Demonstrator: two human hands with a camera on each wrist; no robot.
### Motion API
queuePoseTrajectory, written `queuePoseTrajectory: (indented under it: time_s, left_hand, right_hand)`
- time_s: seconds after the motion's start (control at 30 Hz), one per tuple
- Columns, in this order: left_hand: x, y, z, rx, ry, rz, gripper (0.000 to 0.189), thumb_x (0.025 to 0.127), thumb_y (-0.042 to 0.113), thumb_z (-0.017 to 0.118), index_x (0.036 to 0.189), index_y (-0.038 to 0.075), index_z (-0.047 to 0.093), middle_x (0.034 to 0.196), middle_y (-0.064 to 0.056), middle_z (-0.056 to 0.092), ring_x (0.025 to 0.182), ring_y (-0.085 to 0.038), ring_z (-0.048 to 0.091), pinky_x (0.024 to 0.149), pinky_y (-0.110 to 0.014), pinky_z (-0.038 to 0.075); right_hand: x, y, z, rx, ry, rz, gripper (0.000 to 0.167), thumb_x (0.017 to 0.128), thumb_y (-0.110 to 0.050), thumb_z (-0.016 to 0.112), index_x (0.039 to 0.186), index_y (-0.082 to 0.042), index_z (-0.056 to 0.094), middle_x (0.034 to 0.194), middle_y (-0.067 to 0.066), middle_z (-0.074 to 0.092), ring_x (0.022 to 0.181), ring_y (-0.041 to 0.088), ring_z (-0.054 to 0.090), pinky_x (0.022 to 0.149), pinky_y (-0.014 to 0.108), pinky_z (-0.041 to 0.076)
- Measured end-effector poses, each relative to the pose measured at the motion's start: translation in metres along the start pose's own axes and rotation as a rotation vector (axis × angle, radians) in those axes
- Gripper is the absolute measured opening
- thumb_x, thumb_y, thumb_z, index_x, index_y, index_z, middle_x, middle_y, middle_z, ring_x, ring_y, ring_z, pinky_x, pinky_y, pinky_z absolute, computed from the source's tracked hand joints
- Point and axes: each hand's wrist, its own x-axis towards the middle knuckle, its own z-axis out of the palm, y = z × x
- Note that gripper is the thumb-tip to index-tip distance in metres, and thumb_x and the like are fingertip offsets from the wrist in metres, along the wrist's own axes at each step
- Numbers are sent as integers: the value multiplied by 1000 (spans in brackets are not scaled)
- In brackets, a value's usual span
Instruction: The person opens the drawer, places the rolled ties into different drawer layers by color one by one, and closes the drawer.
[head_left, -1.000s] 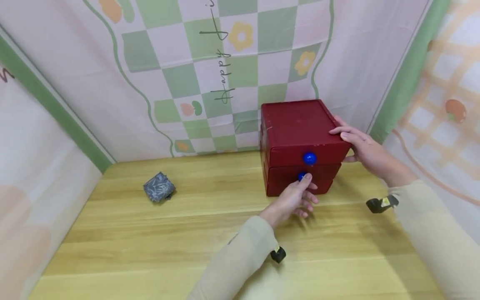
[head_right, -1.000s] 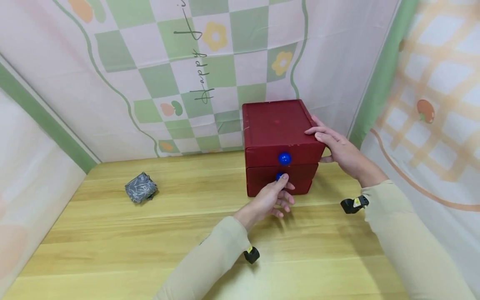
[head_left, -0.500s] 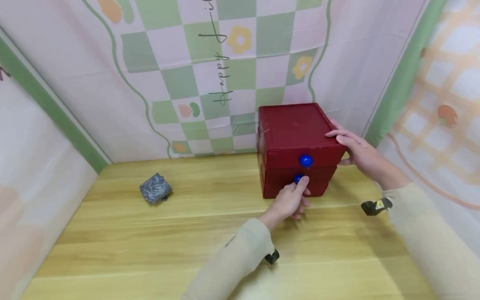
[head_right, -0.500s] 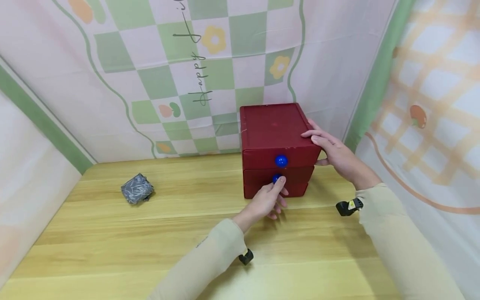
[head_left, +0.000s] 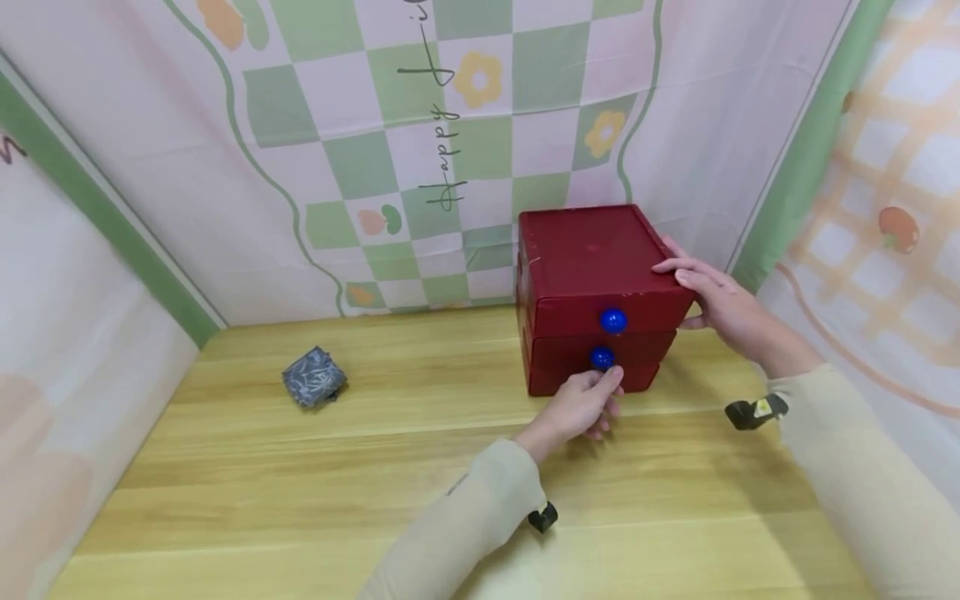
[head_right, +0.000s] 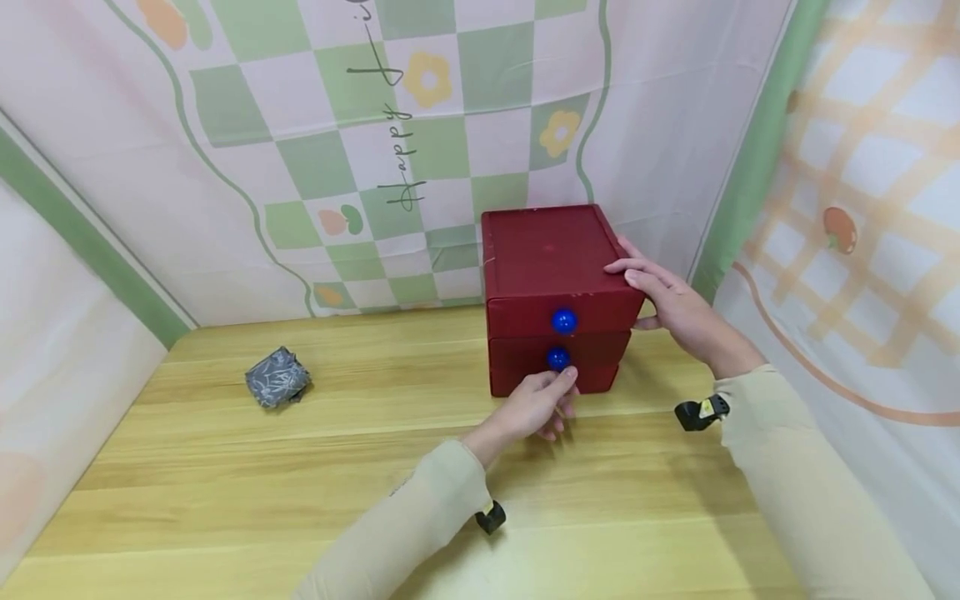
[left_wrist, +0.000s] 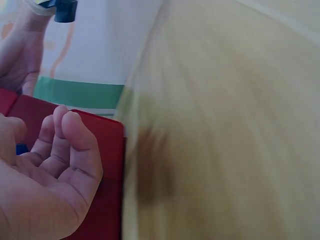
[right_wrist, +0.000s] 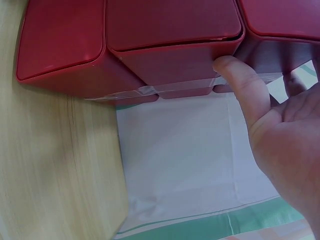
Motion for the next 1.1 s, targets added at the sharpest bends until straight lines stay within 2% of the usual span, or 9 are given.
queuePoseTrajectory:
  time_s: [0.1,0.33,0.43,0.57,0.73,0.87,1.1]
  left_hand:
    - [-1,-7,2,-35,-25,-14,57,104,54,48,107,1,69,73,-2,65,56,-14,54,47,-27,48]
    - [2,-21,0,-141,-23,-81,54,105,50,49,97,1,71,72,-1,62,55,-14,52,44,-24,48]
    - [4,-24,-2,-152,-27,-102,53,105,48,50,94,1,72,72,-1,61,55,-13,52,43,-24,48]
    - [6,-27,-5,-169,-21,-159,53,105,46,52,95,-2,73,70,-1,61,51,-13,51,41,-23,47]
    - [9,-26,-7,-170,-26,-215,50,103,48,54,100,1,71,70,-4,63,49,-13,56,39,-22,45]
    - [12,-24,-8,-166,-18,-221,50,102,52,55,104,4,68,69,-5,65,48,-14,59,38,-21,45]
    - [15,-27,-3,-205,12,-200,49,102,49,56,100,1,67,60,-4,62,43,-12,58,37,-20,44]
  right_hand:
    - [0,0,-1,8,0,1,38,112,-29,38,142,-12,53,170,-11,1,152,27,12,76,36,60]
    - [0,-2,-1,33,-12,-4,37,112,-28,38,141,-12,54,170,-12,0,153,26,10,76,36,60]
    - [0,-2,-1,38,-9,1,36,112,-28,38,141,-13,54,170,-12,0,153,26,10,76,36,60]
    - [0,-3,0,37,-11,6,37,112,-28,38,141,-12,53,170,-13,0,153,26,10,76,36,60]
    - [0,-4,1,37,-11,4,37,112,-28,38,142,-12,53,170,-12,0,153,27,10,76,36,60]
    - [0,-3,2,35,-12,5,36,112,-28,38,141,-13,54,170,-12,0,153,26,10,76,36,60]
    - [0,-3,2,53,-4,12,36,112,-28,39,141,-13,55,170,-12,0,154,27,6,77,36,60]
